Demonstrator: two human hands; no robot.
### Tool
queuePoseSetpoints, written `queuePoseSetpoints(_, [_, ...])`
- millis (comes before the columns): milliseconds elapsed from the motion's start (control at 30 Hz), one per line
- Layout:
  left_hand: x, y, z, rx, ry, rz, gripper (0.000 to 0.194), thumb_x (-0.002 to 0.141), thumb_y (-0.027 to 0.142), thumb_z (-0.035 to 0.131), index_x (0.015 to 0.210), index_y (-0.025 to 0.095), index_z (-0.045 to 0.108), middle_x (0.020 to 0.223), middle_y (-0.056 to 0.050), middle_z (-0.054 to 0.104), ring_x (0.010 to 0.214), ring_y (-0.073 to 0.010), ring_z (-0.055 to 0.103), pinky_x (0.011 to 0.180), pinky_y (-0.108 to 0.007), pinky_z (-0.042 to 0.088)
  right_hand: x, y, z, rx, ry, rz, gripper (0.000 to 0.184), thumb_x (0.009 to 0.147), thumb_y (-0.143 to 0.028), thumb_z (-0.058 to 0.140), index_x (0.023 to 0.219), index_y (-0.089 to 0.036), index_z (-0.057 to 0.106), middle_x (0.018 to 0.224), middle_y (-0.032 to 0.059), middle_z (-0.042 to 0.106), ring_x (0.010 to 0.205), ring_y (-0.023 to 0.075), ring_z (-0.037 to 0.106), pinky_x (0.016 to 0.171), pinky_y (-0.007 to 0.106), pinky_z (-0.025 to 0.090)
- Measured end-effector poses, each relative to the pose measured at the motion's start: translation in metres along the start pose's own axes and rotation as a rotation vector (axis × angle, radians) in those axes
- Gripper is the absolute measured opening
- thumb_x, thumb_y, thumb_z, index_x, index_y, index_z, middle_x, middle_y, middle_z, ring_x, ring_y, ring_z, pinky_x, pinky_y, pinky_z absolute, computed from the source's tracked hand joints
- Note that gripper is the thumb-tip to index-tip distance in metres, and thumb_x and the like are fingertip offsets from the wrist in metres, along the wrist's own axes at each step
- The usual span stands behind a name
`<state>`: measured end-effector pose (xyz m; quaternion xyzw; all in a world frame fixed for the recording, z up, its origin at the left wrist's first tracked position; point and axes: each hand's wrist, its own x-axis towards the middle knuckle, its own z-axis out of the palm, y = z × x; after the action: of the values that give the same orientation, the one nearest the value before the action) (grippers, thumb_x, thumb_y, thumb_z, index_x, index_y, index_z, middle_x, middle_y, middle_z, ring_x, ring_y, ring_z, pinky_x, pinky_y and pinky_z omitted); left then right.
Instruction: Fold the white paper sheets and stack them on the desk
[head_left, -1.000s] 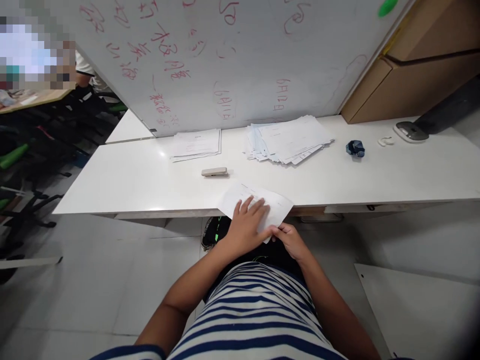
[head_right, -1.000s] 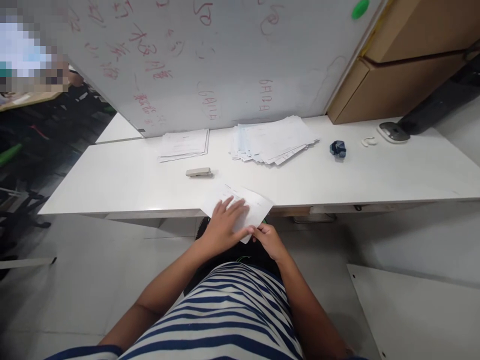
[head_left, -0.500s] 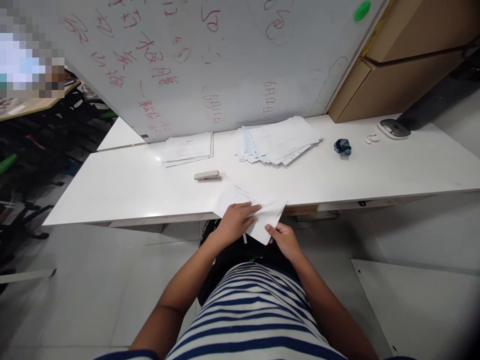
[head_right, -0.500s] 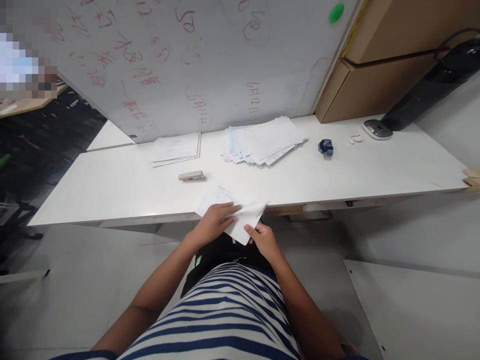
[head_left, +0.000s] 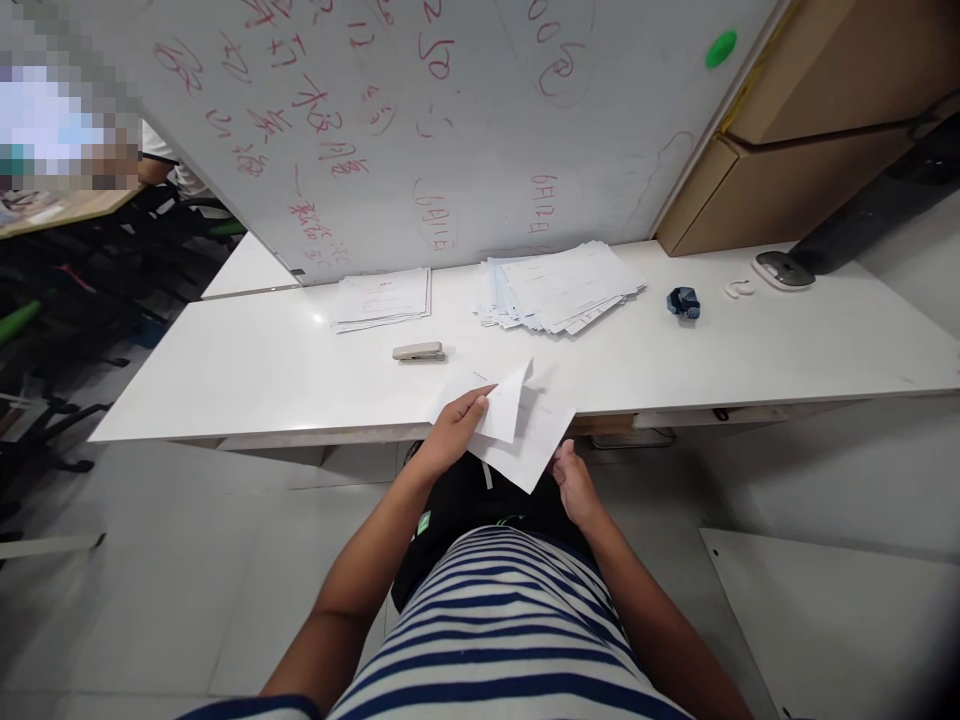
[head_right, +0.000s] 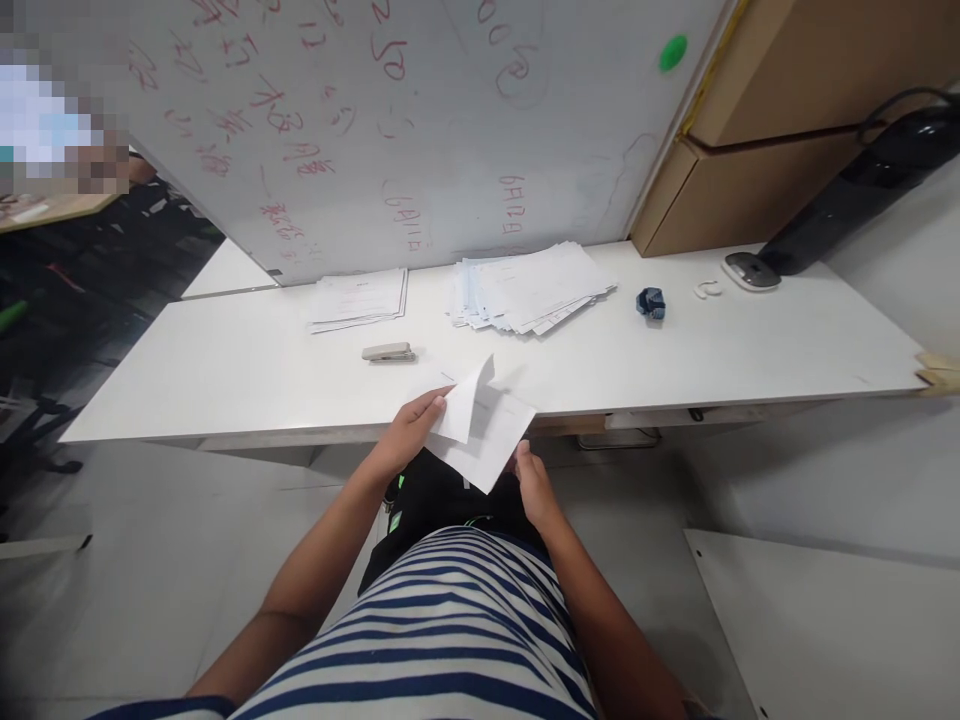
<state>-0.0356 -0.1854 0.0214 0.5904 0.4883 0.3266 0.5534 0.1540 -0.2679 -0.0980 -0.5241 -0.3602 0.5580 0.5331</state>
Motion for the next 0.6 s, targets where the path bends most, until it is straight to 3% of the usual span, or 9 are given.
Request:
queuePoseSetpoints(100, [0.005,0.001,-0.012,-0.238,0.131,-0.034,0.052,0.087,0.051,0.055,0.127,0.019,0.059,0.128,-0.009,0.062,0.123,-0.0290,0.052,0.105,-0.044,0.039,-0.005,-0.004,0.001,0.085,-0.042,0.054,0.053,0.081,-0.063,0.055,0.103,-0.018,0.071,0.102,0.0099,0.072,0.095,0.0272,0.066,0.090,0.041,0.047])
queuePoseSetpoints(200, [0.009,0.009,-0.034,-0.450,0.185,-0.003,0.054,0.086,0.051,0.057,0.129,0.017,0.056,0.124,-0.010,0.064,0.121,-0.0290,0.054,0.103,-0.043,0.042,-0.009,-0.008,0.002,0.076,-0.062,0.115,0.045,0.078,-0.054,0.065,0.104,-0.017,0.071,0.101,0.0089,0.073,0.093,0.0273,0.066,0.090,0.040,0.046])
queuePoseSetpoints(333, [0.004,0.014,-0.048,-0.470,0.191,0.049,0.055,0.087,0.051,0.055,0.132,0.019,0.054,0.123,-0.008,0.064,0.121,-0.0282,0.054,0.102,-0.041,0.044,-0.009,-0.005,0.001,0.090,-0.061,0.140,0.045,0.078,-0.054,0.066,0.103,-0.017,0.071,0.100,0.0085,0.073,0.095,0.0281,0.065,0.090,0.040,0.046])
queuePoseSetpoints(433, [-0.008,0.010,-0.033,-0.330,0.129,0.023,0.053,0.087,0.054,0.053,0.129,0.021,0.058,0.120,-0.008,0.066,0.116,-0.0298,0.057,0.099,-0.044,0.046,-0.006,0.001,0.002,0.093,-0.031,0.117,0.047,0.079,-0.057,0.063,0.101,-0.017,0.072,0.104,0.0090,0.072,0.101,0.0285,0.064,0.094,0.040,0.044])
queuePoseSetpoints(500, [-0.017,0.004,-0.017,-0.117,0.023,0.010,0.047,0.088,0.054,0.052,0.123,0.024,0.063,0.124,-0.005,0.064,0.118,-0.0294,0.056,0.102,-0.044,0.043,-0.005,0.003,0.003,0.128,-0.011,0.118,0.052,0.080,-0.063,0.057,0.101,-0.018,0.072,0.108,0.0092,0.071,0.105,0.0288,0.063,0.096,0.041,0.044])
queuePoseSetpoints(600, [-0.028,-0.004,0.002,0.284,-0.140,0.108,0.039,0.091,0.049,0.047,0.121,0.029,0.063,0.135,-0.001,0.056,0.130,-0.0252,0.046,0.113,-0.044,0.030,-0.003,0.001,0.006,0.201,-0.017,0.123,0.061,0.081,-0.070,0.048,0.106,-0.020,0.070,0.110,0.0090,0.071,0.107,0.0289,0.062,0.093,0.040,0.047])
